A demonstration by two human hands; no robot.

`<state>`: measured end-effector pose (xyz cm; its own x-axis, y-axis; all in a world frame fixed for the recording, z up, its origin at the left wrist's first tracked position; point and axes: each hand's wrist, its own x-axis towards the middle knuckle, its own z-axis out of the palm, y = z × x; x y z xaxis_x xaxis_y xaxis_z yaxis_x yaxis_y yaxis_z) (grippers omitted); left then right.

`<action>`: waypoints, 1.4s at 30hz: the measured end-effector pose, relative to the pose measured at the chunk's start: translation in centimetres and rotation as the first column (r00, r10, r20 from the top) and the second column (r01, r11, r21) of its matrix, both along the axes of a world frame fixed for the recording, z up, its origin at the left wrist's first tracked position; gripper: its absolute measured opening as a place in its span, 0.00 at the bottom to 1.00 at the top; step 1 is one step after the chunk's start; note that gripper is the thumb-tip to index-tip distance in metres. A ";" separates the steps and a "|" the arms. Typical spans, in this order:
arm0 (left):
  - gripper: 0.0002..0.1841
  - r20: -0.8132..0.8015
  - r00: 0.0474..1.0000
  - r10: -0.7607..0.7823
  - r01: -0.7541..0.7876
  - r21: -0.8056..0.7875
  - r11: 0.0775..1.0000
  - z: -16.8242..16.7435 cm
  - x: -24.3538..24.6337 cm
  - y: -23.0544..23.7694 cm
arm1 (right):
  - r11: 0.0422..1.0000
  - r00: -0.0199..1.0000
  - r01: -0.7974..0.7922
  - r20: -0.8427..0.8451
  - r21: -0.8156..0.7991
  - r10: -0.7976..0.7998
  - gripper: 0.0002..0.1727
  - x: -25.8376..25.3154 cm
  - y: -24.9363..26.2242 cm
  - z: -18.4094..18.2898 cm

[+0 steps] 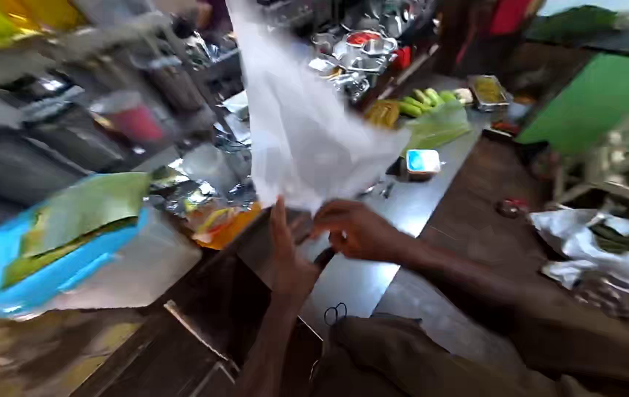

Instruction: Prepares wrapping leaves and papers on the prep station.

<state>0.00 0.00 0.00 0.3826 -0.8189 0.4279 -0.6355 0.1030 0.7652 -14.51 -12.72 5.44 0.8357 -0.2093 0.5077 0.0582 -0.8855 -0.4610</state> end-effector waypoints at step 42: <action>0.30 -0.724 0.200 0.660 -0.299 0.597 0.745 -13.3 -21.3 -16.3 | 0.397 0.709 -0.235 -0.123 0.888 0.694 0.25 -11.3 -18.9 -22.9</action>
<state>-21.33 -16.30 -13.27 0.7204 -0.3159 -0.6175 0.5562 -0.2688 0.7864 -25.77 -31.67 -17.43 0.9793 0.1923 -0.0628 -0.0574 -0.0338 -0.9978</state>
